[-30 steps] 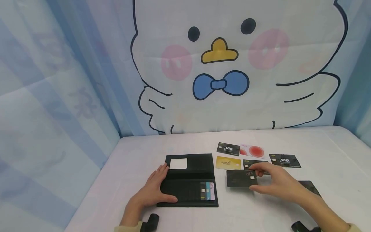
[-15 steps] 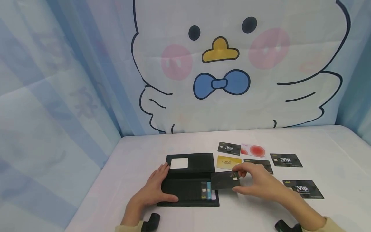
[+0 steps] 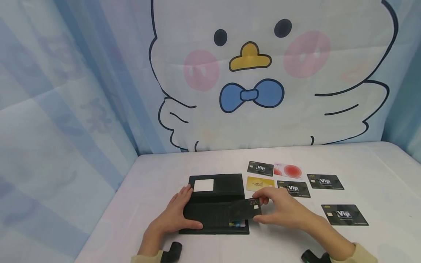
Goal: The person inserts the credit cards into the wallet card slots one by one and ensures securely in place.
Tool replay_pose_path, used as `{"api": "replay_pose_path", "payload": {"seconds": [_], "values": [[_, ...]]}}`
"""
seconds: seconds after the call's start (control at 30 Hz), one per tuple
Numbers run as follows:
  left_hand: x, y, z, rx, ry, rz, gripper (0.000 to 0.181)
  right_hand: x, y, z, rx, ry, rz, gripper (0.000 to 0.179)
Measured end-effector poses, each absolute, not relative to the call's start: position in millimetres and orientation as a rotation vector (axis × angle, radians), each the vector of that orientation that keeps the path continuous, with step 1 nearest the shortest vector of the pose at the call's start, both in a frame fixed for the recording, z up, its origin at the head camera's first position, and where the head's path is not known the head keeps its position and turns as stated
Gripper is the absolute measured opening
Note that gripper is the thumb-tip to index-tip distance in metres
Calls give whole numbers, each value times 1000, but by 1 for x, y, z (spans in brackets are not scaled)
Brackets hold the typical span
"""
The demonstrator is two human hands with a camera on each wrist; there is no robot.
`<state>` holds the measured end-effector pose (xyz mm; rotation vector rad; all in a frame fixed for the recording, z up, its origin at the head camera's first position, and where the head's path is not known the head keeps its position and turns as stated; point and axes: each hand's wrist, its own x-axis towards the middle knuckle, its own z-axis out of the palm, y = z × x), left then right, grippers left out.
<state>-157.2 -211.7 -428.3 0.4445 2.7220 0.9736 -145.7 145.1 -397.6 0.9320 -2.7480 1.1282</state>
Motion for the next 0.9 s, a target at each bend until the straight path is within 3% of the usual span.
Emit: {"api": "replay_pose_path", "payload": {"seconds": [0.9], "values": [[-158,-212,-429,454,2719,985,120,-149,125,-393,971,-2854,1151,43]]}}
